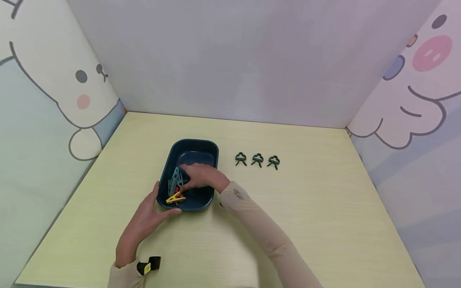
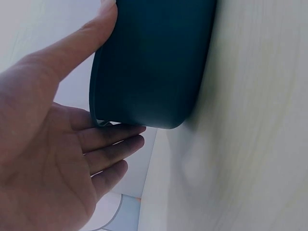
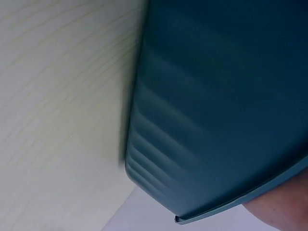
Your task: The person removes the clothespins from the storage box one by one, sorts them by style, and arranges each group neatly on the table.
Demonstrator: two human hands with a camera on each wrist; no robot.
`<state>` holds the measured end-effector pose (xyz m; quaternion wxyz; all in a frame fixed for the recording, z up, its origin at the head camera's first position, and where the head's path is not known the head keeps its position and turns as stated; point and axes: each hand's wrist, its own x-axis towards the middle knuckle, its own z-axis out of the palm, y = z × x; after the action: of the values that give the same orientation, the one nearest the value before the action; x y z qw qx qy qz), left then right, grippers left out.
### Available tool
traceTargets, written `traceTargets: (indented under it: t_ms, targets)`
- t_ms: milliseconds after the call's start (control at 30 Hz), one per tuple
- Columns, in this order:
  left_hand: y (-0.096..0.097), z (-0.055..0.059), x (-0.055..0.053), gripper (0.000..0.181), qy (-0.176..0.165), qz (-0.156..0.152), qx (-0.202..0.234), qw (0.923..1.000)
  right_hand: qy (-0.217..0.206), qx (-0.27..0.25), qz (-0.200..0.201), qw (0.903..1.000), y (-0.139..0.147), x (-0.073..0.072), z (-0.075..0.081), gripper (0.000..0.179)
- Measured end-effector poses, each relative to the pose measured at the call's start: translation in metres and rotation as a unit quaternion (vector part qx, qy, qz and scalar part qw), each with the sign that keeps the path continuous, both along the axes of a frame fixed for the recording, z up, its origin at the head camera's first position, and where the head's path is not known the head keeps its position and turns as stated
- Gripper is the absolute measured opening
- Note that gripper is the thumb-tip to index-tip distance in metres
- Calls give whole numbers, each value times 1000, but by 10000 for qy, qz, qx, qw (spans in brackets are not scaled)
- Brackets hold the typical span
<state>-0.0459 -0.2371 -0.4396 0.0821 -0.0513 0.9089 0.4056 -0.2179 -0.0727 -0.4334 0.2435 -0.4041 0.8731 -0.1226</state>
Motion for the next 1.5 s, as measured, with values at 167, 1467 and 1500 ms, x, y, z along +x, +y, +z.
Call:
traceTargets:
  t_ms: [167,1467,1500]
  targets:
    - [1,0,0,117,45,-7,4,10000,-78,81,-6,9999,0,-1,-1,88]
    - [3,2,3,119,-43,60,-44,10000,-41,25,-73,10000,-1,-1,-1,89]
    - [3,1,3,119,-51,62,-37,10000,-31,20,-81,10000,0,-1,0,89]
